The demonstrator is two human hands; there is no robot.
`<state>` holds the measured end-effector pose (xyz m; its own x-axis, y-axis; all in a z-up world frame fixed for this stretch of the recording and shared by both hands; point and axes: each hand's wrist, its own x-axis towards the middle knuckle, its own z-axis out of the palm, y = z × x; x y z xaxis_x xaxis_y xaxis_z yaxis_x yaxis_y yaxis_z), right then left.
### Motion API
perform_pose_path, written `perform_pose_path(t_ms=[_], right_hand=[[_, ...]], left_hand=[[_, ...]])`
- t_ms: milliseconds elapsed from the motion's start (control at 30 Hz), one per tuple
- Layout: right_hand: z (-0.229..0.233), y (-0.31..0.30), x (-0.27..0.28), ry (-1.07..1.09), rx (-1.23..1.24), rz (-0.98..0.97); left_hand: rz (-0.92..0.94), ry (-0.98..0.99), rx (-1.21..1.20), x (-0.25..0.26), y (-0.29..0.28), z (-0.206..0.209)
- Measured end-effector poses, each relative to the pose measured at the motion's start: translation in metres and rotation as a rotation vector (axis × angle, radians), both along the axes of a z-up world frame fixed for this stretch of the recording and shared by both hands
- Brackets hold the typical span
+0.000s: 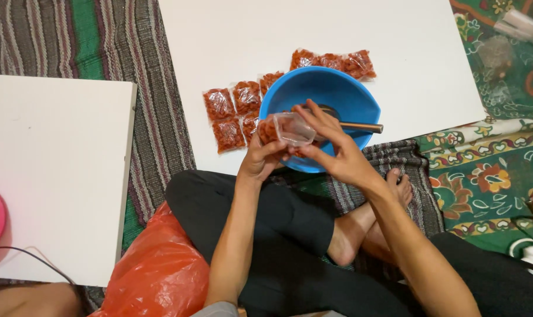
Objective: Scooping snacks from a bowl into small plastic bags for packaging
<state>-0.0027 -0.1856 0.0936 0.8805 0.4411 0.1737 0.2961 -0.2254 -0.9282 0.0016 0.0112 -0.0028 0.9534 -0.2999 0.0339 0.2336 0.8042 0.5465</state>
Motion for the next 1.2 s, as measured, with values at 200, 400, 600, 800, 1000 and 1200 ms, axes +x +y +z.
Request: perform_pose_path(t_ms=[200,400,600,800,1000,1200], right_hand=[[0.029,-0.001,-0.009,0.111,0.252,-0.116],[0.022,-0.004,-0.010,0.023,0.180,-0.170],[0.035,0.001,-0.012,-0.178,0.055,-0.206],[0.052,0.003,-0.016,-0.208,0.059,-0.186],[0.058,-0.009,-0.012,-0.151,0.170,-0.135],[0.062,-0.013,-0.013,-0.097,0.183,-0.071]], left_hand=[[0.004,0.017,-0.013,0.001,-0.004,0.006],[0.037,0.069,0.015,0.005,0.003,-0.019],[0.020,0.063,0.061,0.002,-0.002,0.009],[-0.024,0.035,0.002,0.002,0.002,0.003],[-0.120,-0.043,-0.098,0.008,0.009,-0.031],[-0.188,-0.077,-0.087,0.003,0.003,-0.003]])
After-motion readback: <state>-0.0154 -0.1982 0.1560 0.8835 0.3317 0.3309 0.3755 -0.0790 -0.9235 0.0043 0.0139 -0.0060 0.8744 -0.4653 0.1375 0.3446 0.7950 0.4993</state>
